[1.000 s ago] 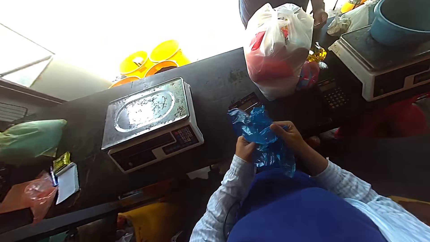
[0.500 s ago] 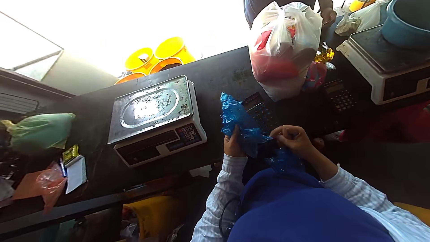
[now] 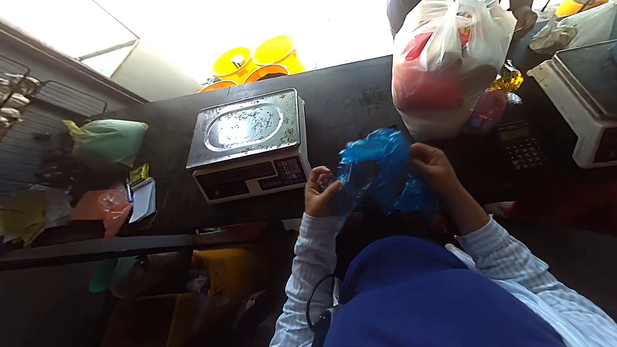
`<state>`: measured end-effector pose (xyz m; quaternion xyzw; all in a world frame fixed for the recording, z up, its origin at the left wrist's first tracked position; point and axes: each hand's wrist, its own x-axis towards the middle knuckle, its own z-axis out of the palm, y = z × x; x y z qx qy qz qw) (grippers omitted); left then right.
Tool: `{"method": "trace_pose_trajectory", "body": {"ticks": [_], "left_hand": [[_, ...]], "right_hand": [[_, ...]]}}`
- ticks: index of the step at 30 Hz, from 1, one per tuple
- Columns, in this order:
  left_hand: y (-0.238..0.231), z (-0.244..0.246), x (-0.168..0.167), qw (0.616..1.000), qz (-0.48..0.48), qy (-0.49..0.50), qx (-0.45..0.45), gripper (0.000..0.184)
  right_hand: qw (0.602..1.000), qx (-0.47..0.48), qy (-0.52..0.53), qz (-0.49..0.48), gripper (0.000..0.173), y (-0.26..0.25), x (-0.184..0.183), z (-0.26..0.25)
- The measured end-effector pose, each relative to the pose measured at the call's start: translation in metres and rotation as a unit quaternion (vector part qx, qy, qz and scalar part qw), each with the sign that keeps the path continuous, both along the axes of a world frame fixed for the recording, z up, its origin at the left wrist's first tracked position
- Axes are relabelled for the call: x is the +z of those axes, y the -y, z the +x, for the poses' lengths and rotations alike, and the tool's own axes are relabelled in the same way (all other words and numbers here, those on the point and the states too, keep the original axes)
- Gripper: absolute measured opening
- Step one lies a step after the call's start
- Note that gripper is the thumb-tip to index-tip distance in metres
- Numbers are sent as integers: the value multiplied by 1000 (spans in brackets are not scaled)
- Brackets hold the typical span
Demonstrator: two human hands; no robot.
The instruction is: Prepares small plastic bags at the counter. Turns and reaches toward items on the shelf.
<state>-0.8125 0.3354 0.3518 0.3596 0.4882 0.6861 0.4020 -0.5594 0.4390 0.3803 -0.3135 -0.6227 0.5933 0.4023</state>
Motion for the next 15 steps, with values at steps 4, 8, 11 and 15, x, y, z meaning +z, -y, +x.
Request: {"method": "trace_pose_trajectory", "body": {"ticks": [4,8,11,15], "left_hand": [[16,-62,-61,951,-148,-236,134,21],[37,-65,-59,812,-335,-465,109,20],[38,-34,-24,751,-353,-513,221,26],[0,24,-10,790,-386,-466,100,72]], "right_hand": [[985,-111,-89,-95,31,12,-15,-24],[975,-183,-112,-64,31,3,-50,-43],[973,-210,-87,-45,18,-7,-49,-52],[970,-238,-53,-20,6,-6,-51,-70]]}}
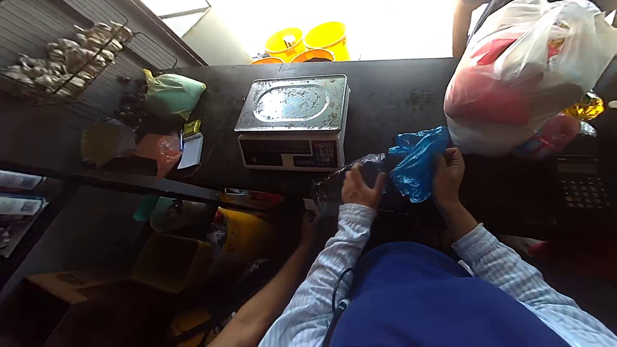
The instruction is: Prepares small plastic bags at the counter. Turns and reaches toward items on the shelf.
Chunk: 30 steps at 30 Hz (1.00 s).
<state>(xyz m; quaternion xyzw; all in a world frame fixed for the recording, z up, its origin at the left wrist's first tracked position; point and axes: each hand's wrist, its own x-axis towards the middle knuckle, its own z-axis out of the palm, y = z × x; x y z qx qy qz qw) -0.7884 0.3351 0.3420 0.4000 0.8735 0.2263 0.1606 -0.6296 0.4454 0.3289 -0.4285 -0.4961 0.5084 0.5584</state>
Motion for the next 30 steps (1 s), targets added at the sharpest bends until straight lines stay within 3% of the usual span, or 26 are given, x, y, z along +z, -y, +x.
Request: {"method": "trace_pose_trajectory", "body": {"ticks": [2,4,6,8,10,12,14,16,17,18,19,20,21,22,24,26,28,30], "left_hand": [[-22,11,-12,991,-122,50,-4,81],[-27,0,-26,988,-137,69,-17,56],[-16,-11,-33,989,-54,133,-24,41],[-4,-10,-36,967,75,241,-16,32],[7,8,-9,933,126,334,46,22],[33,13,66,911,12,385,149,30],[76,-8,64,932,31,333,141,34],[81,-12,53,936,31,329,122,36],[71,-7,52,919,44,365,138,33],[52,6,50,880,94,428,185,28],[29,25,46,809,177,510,234,23],[17,34,25,730,271,599,189,24],[10,38,7,678,332,643,128,23],[6,38,-4,664,363,647,94,20],[3,39,-8,711,382,586,71,16],[4,42,-9,783,380,492,18,15],[3,58,-7,834,354,417,-68,9],[0,77,-3,865,317,370,-117,7]], "right_hand": [[1000,-18,-23,-6,7,4,-3,-8],[998,-31,-54,20,11,7,-1,-11],[995,-17,-45,82,13,14,2,-10],[989,37,31,139,12,28,0,-12],[966,122,121,193,15,41,-12,-19],[923,206,196,261,18,46,-25,-20],[878,243,222,348,19,43,-34,-14],[848,234,236,413,21,37,-36,-4],[840,222,240,434,22,34,-37,1],[835,218,246,440,22,33,-39,5],[835,225,253,433,22,33,-39,8],[836,242,262,416,22,34,-39,11],[837,264,274,394,21,36,-38,14],[833,297,291,365,22,36,-34,17],[791,409,361,276,28,32,-15,22],[696,521,466,163,29,23,13,19],[625,528,568,93,32,21,32,11],[610,492,618,51,36,30,47,8]]}}
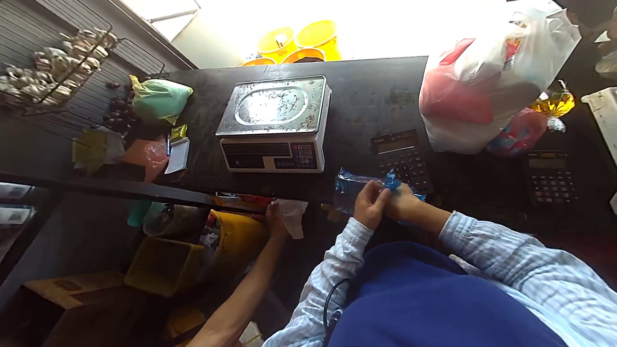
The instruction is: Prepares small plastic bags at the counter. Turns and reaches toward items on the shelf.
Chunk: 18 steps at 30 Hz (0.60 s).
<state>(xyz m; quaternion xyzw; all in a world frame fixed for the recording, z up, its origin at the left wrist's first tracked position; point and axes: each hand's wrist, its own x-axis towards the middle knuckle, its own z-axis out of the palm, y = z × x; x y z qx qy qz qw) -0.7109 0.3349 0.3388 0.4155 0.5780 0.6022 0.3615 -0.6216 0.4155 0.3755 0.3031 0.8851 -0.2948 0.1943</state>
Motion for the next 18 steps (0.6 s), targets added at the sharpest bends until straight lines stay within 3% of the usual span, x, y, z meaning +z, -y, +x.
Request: {"method": "trace_pose_trajectory", "body": {"ticks": [3,5,6,8,10,11,13,15,16,18], "left_hand": [[-7,-10,11,994,-52,-58,77,14],[-9,-34,19,973,-112,-145,139,11],[-8,-42,19,957,-113,-212,164,7],[-10,-52,10,904,-12,-376,204,7],[-21,-64,-5,830,107,-510,198,12],[-27,-71,-15,811,113,-545,177,12],[-38,-86,-37,825,-14,-557,93,15],[-48,-101,-40,828,-241,-505,-32,30],[-53,-105,-32,818,-305,-483,-70,38],[-52,-104,-4,807,-331,-481,-92,41]], "right_hand": [[1000,25,-6,14,33,-2,10,-2],[984,59,-164,36,28,-8,4,12],[951,35,-302,60,28,-9,-6,21],[862,-94,-498,13,29,-11,-16,32],[765,-259,-579,-111,26,-19,-19,39],[716,-330,-591,-170,26,-25,-19,42],[629,-428,-590,-270,26,-39,-18,49],[560,-475,-596,-326,26,-47,-14,55],[534,-489,-599,-341,27,-48,-10,57],[485,-509,-604,-374,33,-49,-5,60]]}}
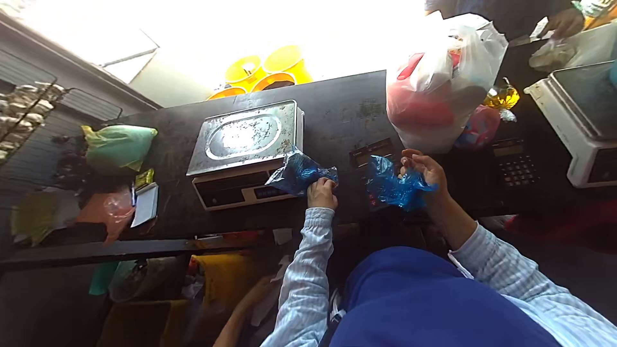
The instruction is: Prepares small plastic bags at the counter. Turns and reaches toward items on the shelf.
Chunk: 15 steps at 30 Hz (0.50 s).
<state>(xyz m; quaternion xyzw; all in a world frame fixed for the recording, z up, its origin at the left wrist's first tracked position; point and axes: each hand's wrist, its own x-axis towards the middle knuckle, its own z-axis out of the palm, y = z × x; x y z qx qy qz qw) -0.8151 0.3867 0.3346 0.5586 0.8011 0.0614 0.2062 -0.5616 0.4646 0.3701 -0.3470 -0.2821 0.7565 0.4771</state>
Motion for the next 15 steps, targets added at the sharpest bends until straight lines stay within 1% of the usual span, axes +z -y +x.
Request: {"method": "trace_pose_trajectory", "body": {"ticks": [1,2,3,4,5,6,7,8,9,10,11,12,13,14,15], "left_hand": [[5,4,13,999,35,14,-1,40],[10,9,21,994,106,41,0,40],[13,15,24,979,188,84,1,43],[13,23,28,959,247,143,1,51],[12,33,34,939,262,223,1,63],[11,45,41,919,240,312,1,74],[11,56,47,895,212,392,10,73],[12,65,51,868,201,453,31,56],[11,73,54,842,205,496,61,26],[11,80,57,823,215,519,89,6],[11,84,59,810,229,530,103,7],[12,85,58,803,243,535,100,11],[13,86,54,801,256,536,79,11],[14,87,50,802,264,534,48,11],[15,90,49,806,266,528,15,10]], "right_hand": [[1000,-5,-16,-18,35,2,0,1],[999,-8,-27,-24,34,4,-2,1],[999,-11,-37,-27,34,7,-5,0],[999,-13,-36,-26,33,10,-6,-3],[999,-15,-28,-26,33,12,-4,-5],[999,-15,-18,-25,34,16,-2,-8],[1000,-10,-6,-20,34,19,-2,-10],[1000,-1,8,-11,36,20,-2,-11],[1000,17,24,5,40,20,-3,-12],[997,48,47,34,48,18,-5,-9],[990,95,74,73,59,16,-7,-1],[977,150,107,108,70,15,-7,9],[959,209,136,137,77,16,-5,19],[938,257,163,164,73,19,2,27],[919,288,189,194,60,21,8,31]]}}
